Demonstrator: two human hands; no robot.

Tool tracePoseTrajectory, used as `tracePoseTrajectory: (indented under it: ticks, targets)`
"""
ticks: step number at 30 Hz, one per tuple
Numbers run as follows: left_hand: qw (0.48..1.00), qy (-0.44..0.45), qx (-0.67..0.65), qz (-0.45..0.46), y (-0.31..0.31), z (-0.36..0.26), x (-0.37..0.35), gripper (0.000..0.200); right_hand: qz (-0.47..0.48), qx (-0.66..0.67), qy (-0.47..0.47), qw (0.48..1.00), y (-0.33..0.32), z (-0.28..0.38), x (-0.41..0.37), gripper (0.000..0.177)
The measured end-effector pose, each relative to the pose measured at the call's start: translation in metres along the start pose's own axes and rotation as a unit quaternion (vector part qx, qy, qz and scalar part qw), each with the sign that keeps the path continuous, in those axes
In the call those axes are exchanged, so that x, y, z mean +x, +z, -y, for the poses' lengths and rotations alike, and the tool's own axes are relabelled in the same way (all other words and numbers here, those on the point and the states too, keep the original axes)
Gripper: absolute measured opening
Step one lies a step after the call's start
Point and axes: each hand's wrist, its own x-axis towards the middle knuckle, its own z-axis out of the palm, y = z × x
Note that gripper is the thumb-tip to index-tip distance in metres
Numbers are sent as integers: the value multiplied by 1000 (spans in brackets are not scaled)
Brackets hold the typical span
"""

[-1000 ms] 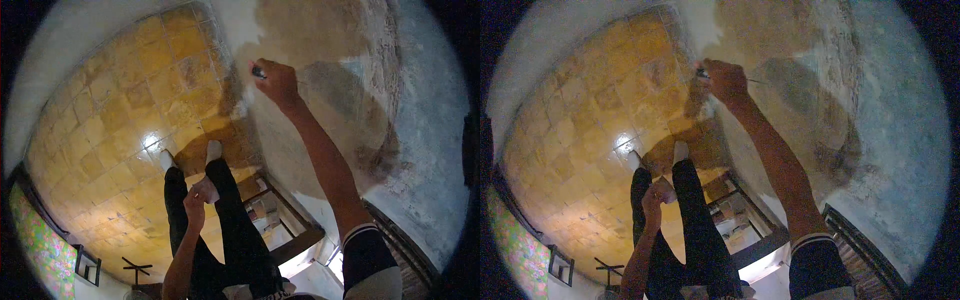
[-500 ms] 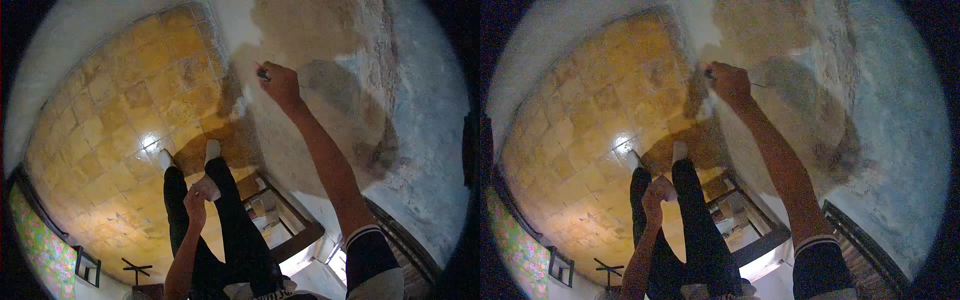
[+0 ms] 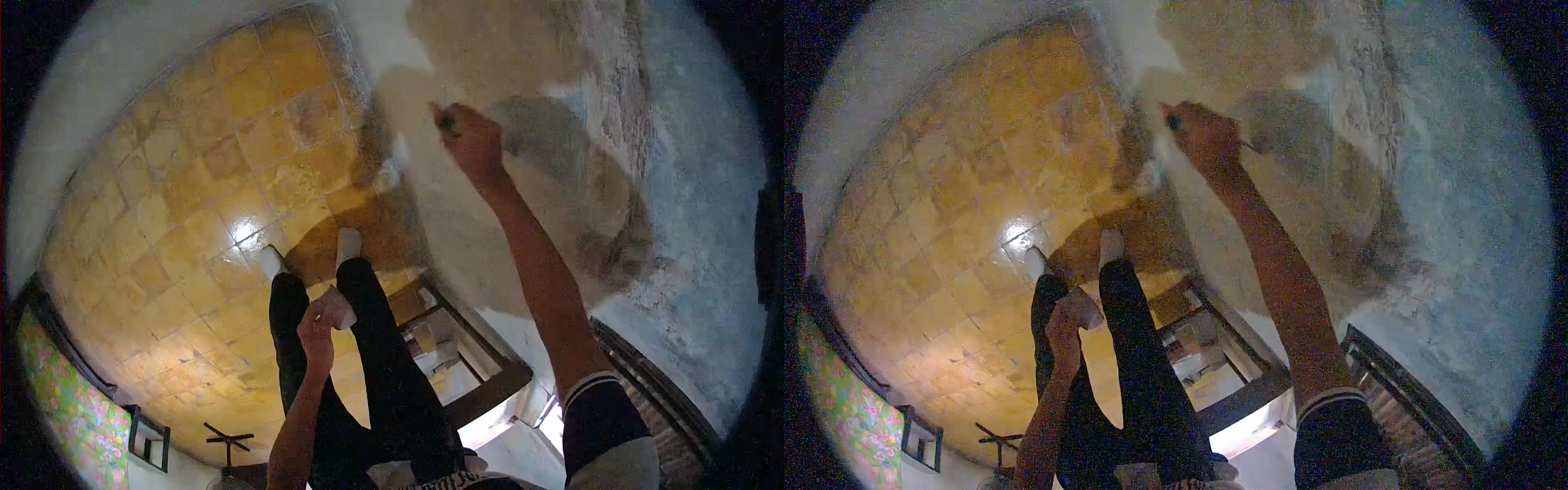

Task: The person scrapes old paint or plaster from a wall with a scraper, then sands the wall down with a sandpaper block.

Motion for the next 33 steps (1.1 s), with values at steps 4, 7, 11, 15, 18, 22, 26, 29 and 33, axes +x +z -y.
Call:
tracePoseTrajectory:
  ticks: [4, 7, 11, 15, 18, 22, 26, 29, 33]
  targets:
    - [1000, -20, 0, -15, 6, 0, 6, 21, -20, -18, -42, 999, -10, 11, 8, 30]
    - [999, -22, -42, -10, 10, -4, 0, 20, 12, -48, 15, 999, -3, 0, 5, 17]
    - [1000, 6, 9, -2, 12, -6, 6, 19, -33, -12, -15, 999, -7, 16, 14, 19]
    - [999, -15, -24, -15, 17, -4, 7, 19, 3, -18, 31, 999, -5, 0, -3, 23]
    - [1000, -11, -25, -14, 15, 0, 5, 20, 0, -13, 4, 1000, -8, 5, -8, 21]
    - [999, -33, 2, -5, 12, -2, 5, 23, 17, -24, -4, 1000, -9, -3, -17, 22]
    - [995, -1, 95, -24, 15, -18, 8, 21, -44, -75, -40, 995, -26, 15, -16, 15]
    - [1000, 19, 17, -10, 17, -13, 8, 20, -25, -22, -45, 998, 0, -7, -30, 17]
    - [999, 7, 46, -8, 19, -16, 4, 16, -44, -46, -58, 996, -9, 14, -27, 19]
